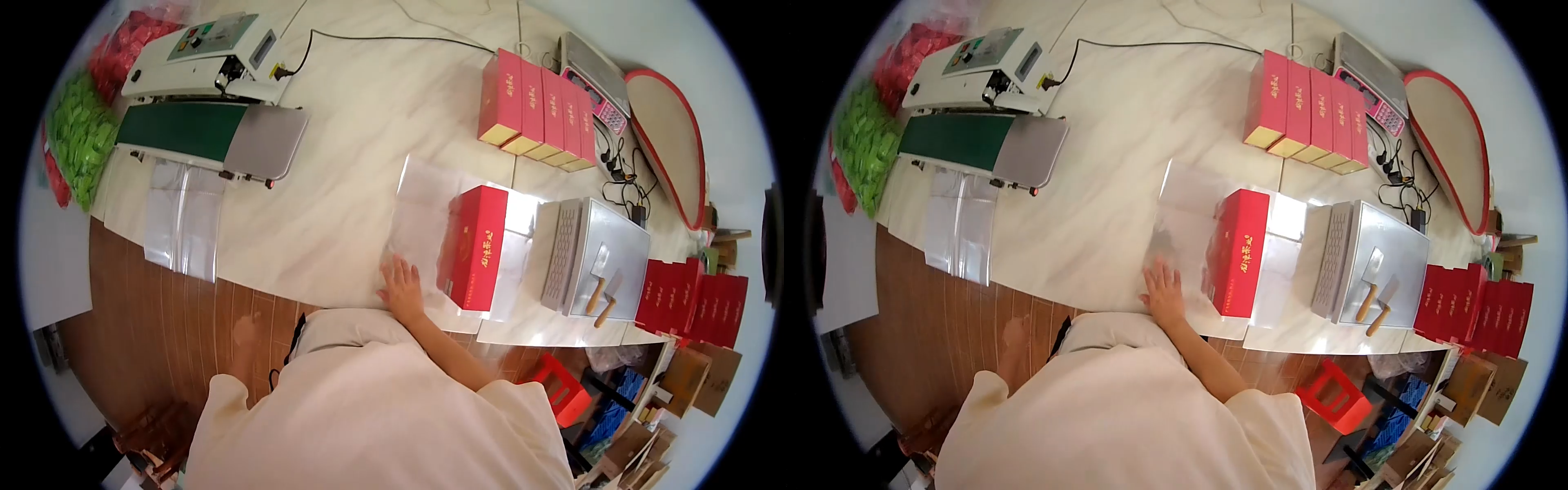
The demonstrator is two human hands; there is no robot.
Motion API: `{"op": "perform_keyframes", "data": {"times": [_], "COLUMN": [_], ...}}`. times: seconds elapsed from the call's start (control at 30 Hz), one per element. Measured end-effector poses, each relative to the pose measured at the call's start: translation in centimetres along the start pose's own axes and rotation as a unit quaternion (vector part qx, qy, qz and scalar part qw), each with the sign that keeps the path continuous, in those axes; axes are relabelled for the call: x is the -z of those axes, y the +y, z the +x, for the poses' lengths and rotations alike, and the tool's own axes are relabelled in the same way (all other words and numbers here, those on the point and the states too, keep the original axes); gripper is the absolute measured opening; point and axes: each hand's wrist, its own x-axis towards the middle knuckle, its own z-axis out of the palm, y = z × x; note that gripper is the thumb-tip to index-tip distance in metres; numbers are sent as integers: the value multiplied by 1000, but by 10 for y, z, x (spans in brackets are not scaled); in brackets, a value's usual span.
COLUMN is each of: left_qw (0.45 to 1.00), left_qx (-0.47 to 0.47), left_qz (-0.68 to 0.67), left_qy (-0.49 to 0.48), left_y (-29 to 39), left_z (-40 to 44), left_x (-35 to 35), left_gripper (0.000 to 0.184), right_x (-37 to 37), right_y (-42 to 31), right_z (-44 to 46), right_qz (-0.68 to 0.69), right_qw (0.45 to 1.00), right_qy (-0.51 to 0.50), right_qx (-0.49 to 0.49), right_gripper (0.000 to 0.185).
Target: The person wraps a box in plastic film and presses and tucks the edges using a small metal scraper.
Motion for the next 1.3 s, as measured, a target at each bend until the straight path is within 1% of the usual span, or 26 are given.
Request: {"op": "perform_keyframes", "data": {"times": [0.03, 0.07, 0.1, 0.13, 0.2, 0.23, 0.27, 0.3, 0.33, 0.37, 0.4, 0.47, 0.53, 0.6, 0.63, 0.7, 0.73, 0.8, 0.83, 0.9, 1.0, 1.03, 1.1, 1.13, 1.2, 1.3], "left_qw": [995, 980, 980, 919, 822, 893, 943, 944, 963, 973, 973, 922, 845, 847, 846, 837, 833, 799, 796, 783, 770, 768, 782, 780, 794, 788], "left_qx": [-12, -23, -27, -115, -203, -218, -227, -230, -186, -139, -143, -154, -275, -285, -287, -274, -277, -273, -274, -249, -211, -213, -233, -235, -285, -306], "left_qz": [-62, -123, -122, -245, -352, -271, -182, -176, -182, -185, -178, -351, -458, -427, -428, -406, -407, -448, -449, -453, -468, -468, -444, -444, -370, -320], "left_qy": [77, 153, 156, 285, 399, 285, 163, 161, 74, -13, -13, -55, -39, -138, -138, -245, -251, -295, -300, -348, -378, -382, -371, -373, -388, -427], "left_y": [29, 55, 83, 109, 115, 106, 98, 102, 112, 123, 135, 159, 171, 203, 221, 257, 269, 291, 299, 313, 336, 340, 346, 346, 342, 332], "left_z": [-11, -19, -26, -32, -27, -17, -9, -9, -12, -15, -17, -20, 6, 7, 3, -12, -14, -21, -24, -32, -36, -37, -39, -39, -37, -41], "left_x": [21, 36, 50, 62, 65, 62, 58, 61, 67, 72, 73, 72, 32, 38, 44, 54, 49, 44, 44, 48, 54, 57, 60, 62, 67, 70], "left_gripper": [31, 29, 29, 29, 29, 29, 28, 28, 25, 22, 22, 23, 29, 34, 34, 40, 40, 50, 50, 57, 57, 57, 46, 46, 38, 34], "right_x": [5, 10, 12, 9, -3, -10, -17, -22, -24, -26, -26, -25, -20, -15, -11, 6, 14, 28, 32, 39, 54, 60, 69, 70, 69, 62], "right_y": [-1, -4, -5, -5, -5, -6, -6, -6, -6, -4, -3, 3, 7, 8, 7, 5, 5, 5, 6, 6, 3, 0, -7, -9, -12, -11], "right_z": [0, 0, -1, -2, -4, -4, -3, -3, -3, -3, -2, -3, -1, 0, 1, 0, -3, -7, -9, -15, -22, -24, -25, -25, -27, -31], "right_qz": [-2, 31, 64, 66, 87, 91, 89, 87, 92, 83, 74, 70, 62, 183, 181, 312, 306, 383, 379, 414, 423, 419, 355, 351, 320, 327], "right_qw": [1000, 999, 997, 997, 993, 992, 991, 989, 988, 988, 988, 989, 989, 966, 967, 915, 917, 869, 870, 835, 845, 846, 880, 881, 889, 893], "right_qy": [6, 14, 22, 25, 74, 75, 93, 112, 112, 116, 122, 125, 128, 175, 176, 233, 232, 246, 245, 271, 235, 235, 238, 239, 268, 255], "right_qx": [-3, -14, -26, -29, -30, -35, -40, -44, -51, -51, -51, -45, -33, -42, -43, -107, -111, -196, -199, -243, -227, -230, -206, -207, -186, -178], "right_gripper": [87, 85, 83, 83, 79, 79, 75, 71, 71, 65, 60, 56, 52, 42, 42, 28, 28, 22, 22, 18, 17, 17, 18, 18, 19, 20]}}
